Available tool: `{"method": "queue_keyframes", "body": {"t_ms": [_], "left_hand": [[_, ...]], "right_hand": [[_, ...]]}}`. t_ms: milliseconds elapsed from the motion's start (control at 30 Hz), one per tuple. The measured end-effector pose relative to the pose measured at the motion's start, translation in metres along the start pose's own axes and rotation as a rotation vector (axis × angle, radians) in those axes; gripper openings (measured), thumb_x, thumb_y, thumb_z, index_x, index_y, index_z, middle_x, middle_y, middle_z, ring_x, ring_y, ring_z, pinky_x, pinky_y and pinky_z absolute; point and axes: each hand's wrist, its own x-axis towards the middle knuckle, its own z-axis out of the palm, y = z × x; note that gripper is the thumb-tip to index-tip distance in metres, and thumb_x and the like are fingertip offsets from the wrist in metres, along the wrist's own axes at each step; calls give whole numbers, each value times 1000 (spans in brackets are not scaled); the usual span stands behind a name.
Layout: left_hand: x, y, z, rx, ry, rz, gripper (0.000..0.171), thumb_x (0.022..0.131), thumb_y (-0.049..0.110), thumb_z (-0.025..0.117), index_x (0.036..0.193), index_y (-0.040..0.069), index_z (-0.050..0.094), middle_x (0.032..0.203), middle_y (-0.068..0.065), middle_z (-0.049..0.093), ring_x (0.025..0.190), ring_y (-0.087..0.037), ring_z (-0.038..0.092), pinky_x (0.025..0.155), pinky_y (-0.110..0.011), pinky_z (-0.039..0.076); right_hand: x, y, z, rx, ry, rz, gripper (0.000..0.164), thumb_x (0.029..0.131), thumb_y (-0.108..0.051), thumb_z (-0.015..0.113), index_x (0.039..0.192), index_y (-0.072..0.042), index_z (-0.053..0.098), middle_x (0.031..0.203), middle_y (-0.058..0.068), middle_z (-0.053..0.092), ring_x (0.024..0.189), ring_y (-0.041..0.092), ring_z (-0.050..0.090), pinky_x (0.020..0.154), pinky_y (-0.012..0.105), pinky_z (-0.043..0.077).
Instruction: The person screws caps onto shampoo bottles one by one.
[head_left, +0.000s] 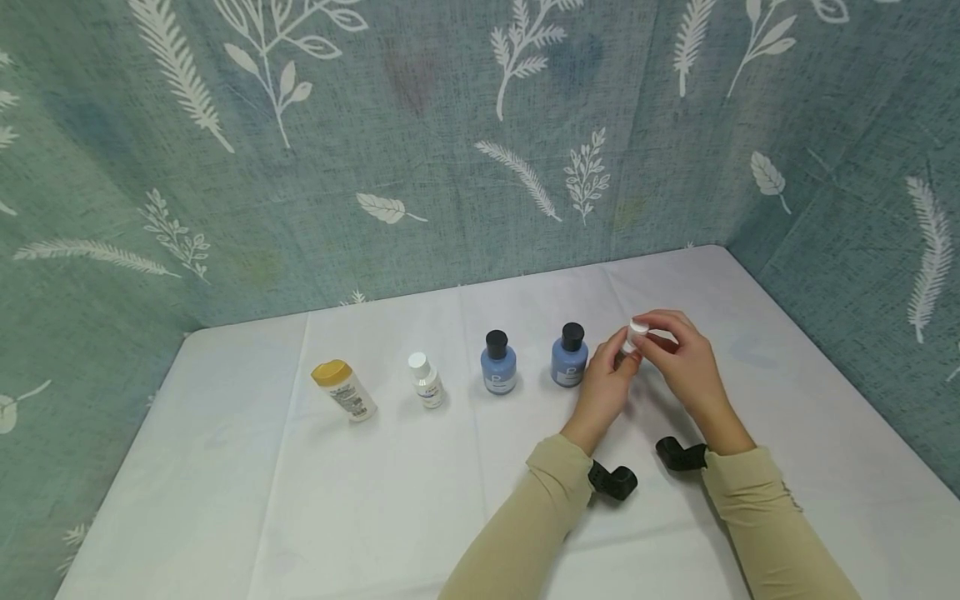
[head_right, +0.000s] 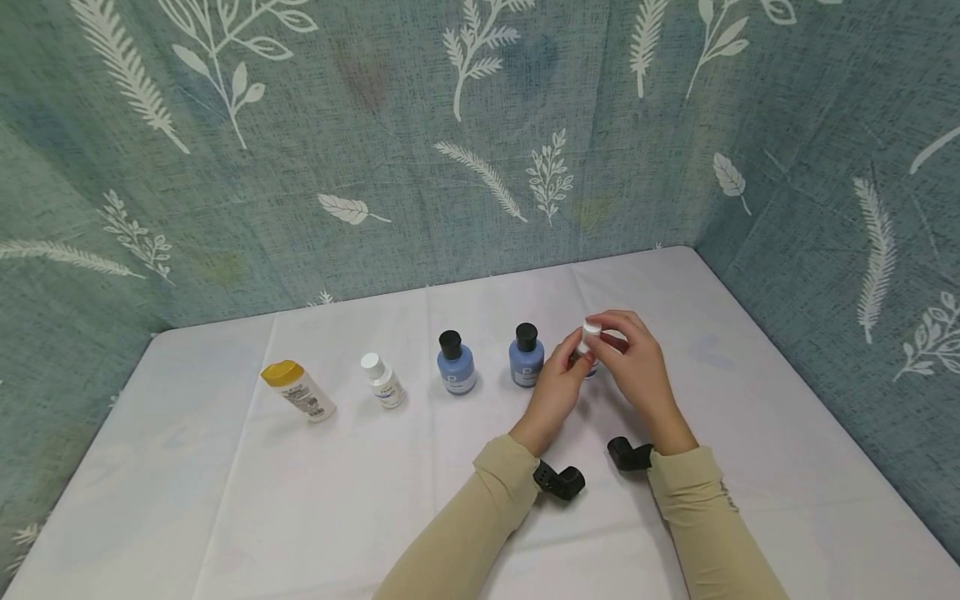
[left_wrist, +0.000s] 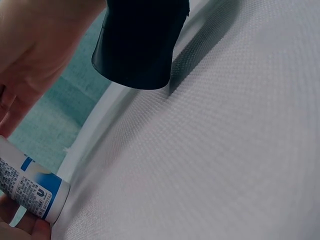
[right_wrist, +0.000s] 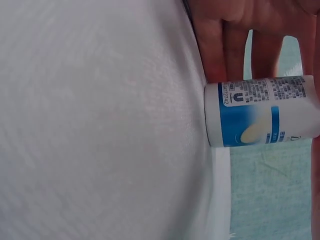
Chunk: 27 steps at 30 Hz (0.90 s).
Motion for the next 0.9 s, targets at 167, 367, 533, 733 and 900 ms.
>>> {"method": "queue_keyframes", "body": {"t_ms": [167, 367, 533, 733, 900], "left_hand": [[0, 1, 0, -2, -2, -10, 40, 94, 31, 52, 134, 33, 47, 108, 6, 53, 90, -5, 48, 79, -21, 42], [-1, 1, 0, -23, -13, -25, 43, 93, 35, 51, 135, 30, 45, 120, 4, 53, 98, -4, 49, 85, -22, 42], [-1, 1, 0, -33, -21, -20, 43, 93, 36, 51, 136, 32, 44, 123, 4, 52, 99, -5, 50, 85, -23, 43], [0, -1, 1, -40, -18, -28, 42, 94, 35, 51, 135, 34, 45, 123, 3, 52, 101, -5, 51, 86, -23, 43], [0, -1, 1, -55, -19, -30, 43, 94, 34, 51, 135, 33, 44, 121, 3, 52, 96, -4, 53, 83, -22, 44]], "right_hand": [[4, 17, 1, -11, -1, 11, 31, 88, -23, 63, 116, -11, 61, 119, -1, 53, 103, 0, 49, 84, 10, 42], [3, 14, -9, 106, -113, -6, 37, 90, -17, 59, 126, -11, 55, 130, 6, 52, 112, 3, 50, 85, 10, 43], [-1, 1, -14, 140, -154, 26, 36, 92, -17, 56, 128, -10, 54, 128, 10, 55, 111, 6, 52, 83, 12, 43], [1, 14, -12, 115, -141, 42, 36, 91, -22, 58, 126, -13, 56, 126, 4, 57, 110, 2, 51, 83, 12, 43], [4, 24, -7, 106, -85, 57, 36, 89, -27, 60, 123, -14, 58, 124, 2, 57, 110, 3, 52, 84, 12, 44]]}}
